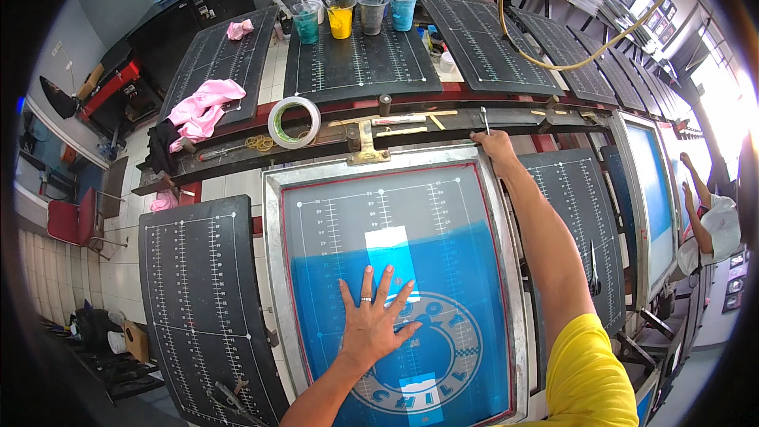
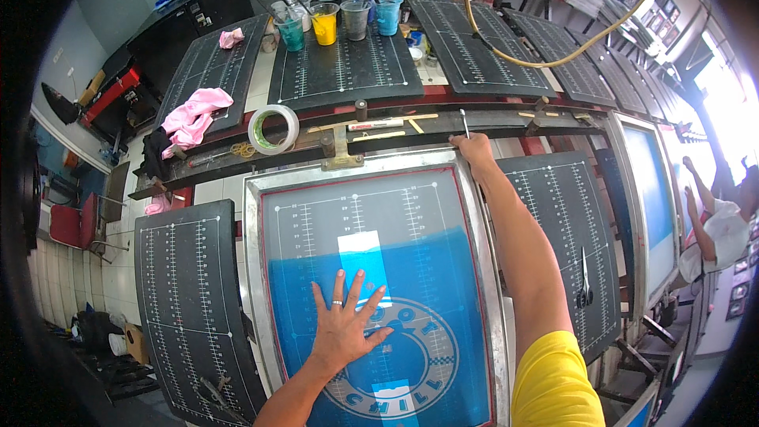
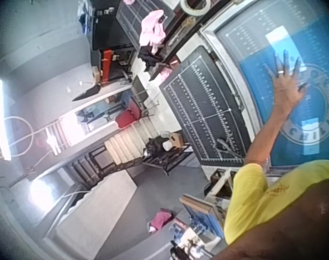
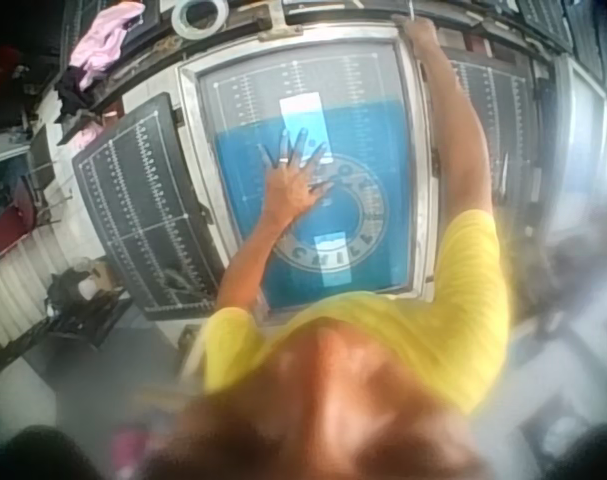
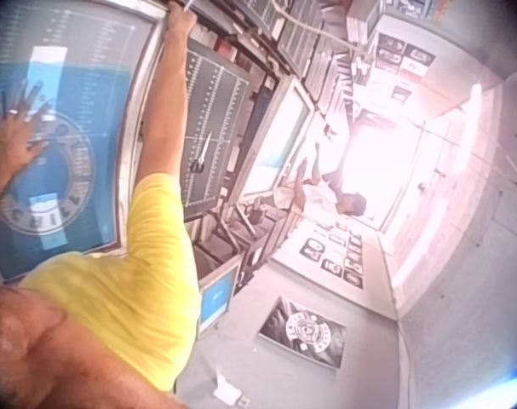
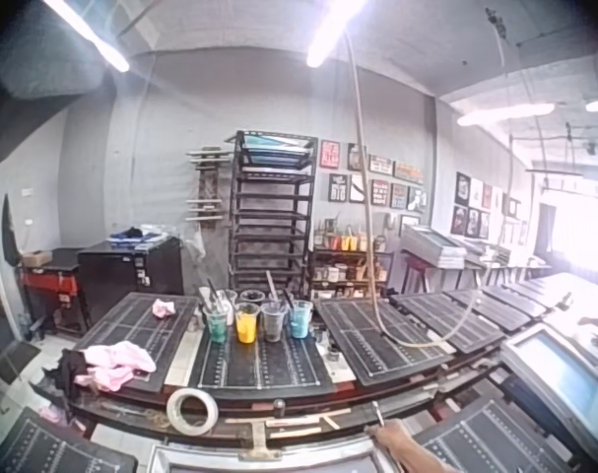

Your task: The person aligns and adjusts a screen printing frame on a workshop table, using their hands to press down on the mesh and eventually applying tape to the top edge of the frame.

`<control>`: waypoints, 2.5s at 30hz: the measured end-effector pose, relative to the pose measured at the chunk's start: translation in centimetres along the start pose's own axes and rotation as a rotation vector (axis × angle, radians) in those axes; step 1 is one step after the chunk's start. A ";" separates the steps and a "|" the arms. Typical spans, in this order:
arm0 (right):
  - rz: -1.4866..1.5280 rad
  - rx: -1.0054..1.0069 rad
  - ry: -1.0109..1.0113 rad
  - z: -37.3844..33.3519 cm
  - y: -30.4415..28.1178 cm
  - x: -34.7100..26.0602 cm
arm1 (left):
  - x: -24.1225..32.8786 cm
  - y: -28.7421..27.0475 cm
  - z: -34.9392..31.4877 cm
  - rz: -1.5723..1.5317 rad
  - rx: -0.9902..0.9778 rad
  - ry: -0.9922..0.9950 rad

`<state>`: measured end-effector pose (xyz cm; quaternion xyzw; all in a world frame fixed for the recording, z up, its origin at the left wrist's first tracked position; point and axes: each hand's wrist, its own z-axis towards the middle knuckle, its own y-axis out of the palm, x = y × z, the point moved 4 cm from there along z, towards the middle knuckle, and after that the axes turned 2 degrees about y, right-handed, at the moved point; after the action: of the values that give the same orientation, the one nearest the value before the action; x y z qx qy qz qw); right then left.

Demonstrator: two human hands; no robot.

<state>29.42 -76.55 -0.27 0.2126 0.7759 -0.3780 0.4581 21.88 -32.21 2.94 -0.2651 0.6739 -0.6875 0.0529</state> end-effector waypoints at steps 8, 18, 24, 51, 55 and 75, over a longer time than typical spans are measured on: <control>-0.028 0.014 -0.001 0.4 0.3 0.4 | -0.1 0.0 -0.1 0.007 -0.005 -0.005; 0.179 0.005 0.078 1.2 -0.5 1.5 | 0.1 0.1 0.0 -0.017 0.005 0.008; 0.209 -0.011 0.163 -1.2 -0.2 -0.7 | 0.0 0.1 -0.1 -0.012 0.002 -0.009; 0.115 -0.021 0.040 0.8 0.4 1.3 | 0.1 -0.2 0.0 0.001 -0.009 -0.006; 0.184 -0.041 0.049 0.9 0.4 1.5 | 0.1 -0.1 0.0 -0.001 -0.008 -0.005; 0.170 0.032 0.119 -1.2 -0.8 -0.2 | 0.2 0.1 0.1 0.000 0.004 0.000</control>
<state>28.32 -76.14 0.62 0.3071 0.7748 -0.3368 0.4381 21.69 -32.37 2.96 -0.2649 0.6725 -0.6890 0.0533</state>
